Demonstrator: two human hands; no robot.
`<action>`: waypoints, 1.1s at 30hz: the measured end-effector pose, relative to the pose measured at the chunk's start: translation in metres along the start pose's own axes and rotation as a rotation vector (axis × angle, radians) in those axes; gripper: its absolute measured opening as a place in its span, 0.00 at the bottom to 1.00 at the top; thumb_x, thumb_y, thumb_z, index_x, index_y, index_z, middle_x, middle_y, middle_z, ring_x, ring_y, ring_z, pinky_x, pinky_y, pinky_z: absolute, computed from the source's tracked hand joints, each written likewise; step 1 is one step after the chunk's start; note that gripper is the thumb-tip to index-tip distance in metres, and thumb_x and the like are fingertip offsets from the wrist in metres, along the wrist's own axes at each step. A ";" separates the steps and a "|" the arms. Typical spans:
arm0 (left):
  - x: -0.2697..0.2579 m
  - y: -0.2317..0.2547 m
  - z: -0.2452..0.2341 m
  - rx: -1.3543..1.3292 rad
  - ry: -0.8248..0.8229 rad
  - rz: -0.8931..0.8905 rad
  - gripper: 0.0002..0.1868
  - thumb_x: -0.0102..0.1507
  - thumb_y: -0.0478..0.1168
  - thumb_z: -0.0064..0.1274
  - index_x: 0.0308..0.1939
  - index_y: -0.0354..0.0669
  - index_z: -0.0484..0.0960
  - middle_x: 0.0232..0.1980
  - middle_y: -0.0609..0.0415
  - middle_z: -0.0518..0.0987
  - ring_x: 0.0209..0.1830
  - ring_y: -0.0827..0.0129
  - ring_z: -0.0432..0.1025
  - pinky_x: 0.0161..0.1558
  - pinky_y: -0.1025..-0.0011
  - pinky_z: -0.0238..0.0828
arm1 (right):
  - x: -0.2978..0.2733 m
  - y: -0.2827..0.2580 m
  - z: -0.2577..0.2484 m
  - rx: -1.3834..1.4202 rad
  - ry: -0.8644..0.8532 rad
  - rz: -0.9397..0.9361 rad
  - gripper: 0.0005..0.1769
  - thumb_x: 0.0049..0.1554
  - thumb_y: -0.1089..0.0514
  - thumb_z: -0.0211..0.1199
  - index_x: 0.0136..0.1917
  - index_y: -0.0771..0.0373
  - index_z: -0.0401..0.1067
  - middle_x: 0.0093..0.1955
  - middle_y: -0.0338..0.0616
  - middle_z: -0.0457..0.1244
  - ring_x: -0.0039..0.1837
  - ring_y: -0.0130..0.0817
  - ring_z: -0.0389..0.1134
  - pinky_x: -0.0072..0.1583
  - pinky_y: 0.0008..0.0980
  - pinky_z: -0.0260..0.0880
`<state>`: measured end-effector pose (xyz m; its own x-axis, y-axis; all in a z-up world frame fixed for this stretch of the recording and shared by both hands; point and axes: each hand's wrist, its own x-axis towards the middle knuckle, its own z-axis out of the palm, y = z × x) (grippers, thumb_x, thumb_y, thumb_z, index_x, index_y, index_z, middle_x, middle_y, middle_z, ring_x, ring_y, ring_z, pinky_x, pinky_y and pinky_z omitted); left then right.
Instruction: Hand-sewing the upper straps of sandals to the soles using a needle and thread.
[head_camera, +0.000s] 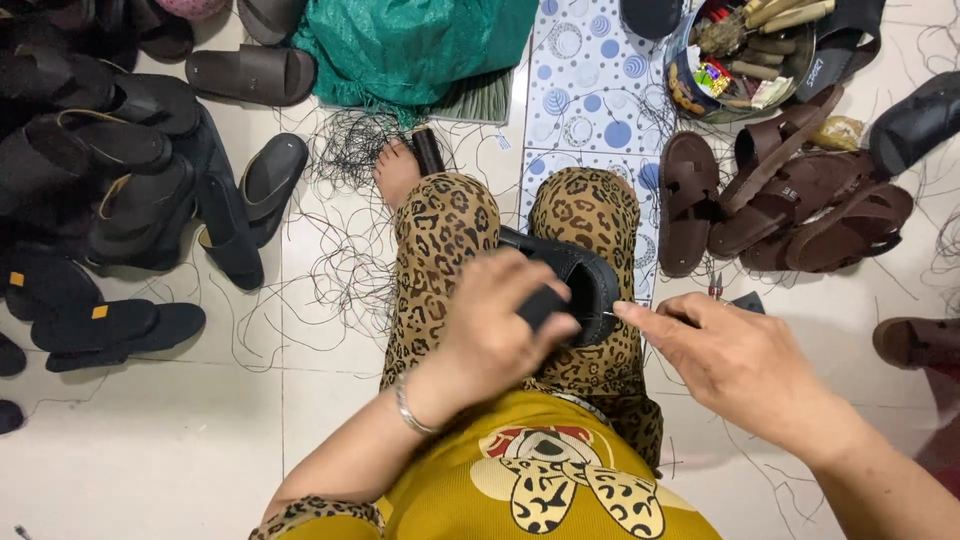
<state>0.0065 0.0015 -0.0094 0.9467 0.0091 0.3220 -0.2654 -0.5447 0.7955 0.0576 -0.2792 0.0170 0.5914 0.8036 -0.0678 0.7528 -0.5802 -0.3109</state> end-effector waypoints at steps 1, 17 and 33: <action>-0.010 -0.001 0.011 0.082 -0.029 0.137 0.26 0.69 0.57 0.40 0.38 0.39 0.81 0.38 0.51 0.79 0.41 0.57 0.71 0.41 0.62 0.69 | 0.002 -0.001 -0.002 -0.038 -0.078 0.046 0.35 0.59 0.60 0.59 0.76 0.32 0.62 0.43 0.34 0.59 0.35 0.36 0.62 0.29 0.42 0.69; -0.026 0.004 0.042 0.176 -0.007 0.381 0.21 0.54 0.18 0.52 0.17 0.40 0.60 0.23 0.54 0.64 0.30 0.61 0.57 0.31 0.69 0.53 | 0.041 -0.034 -0.005 -0.327 -0.111 0.047 0.06 0.64 0.50 0.56 0.53 0.49 0.69 0.36 0.36 0.62 0.28 0.41 0.66 0.29 0.43 0.65; 0.016 0.014 0.000 -0.494 -0.618 -0.388 0.16 0.69 0.30 0.46 0.60 0.31 0.68 0.28 0.53 0.69 0.18 0.70 0.64 0.20 0.79 0.67 | 0.015 -0.006 -0.044 -0.383 -0.294 -0.027 0.35 0.54 0.54 0.59 0.74 0.40 0.61 0.34 0.29 0.58 0.29 0.31 0.68 0.28 0.36 0.64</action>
<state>0.0182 -0.0055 0.0071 0.8779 -0.4152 -0.2385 0.1821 -0.1712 0.9683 0.0745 -0.2698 0.0596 0.5049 0.7904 -0.3470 0.8516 -0.5216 0.0511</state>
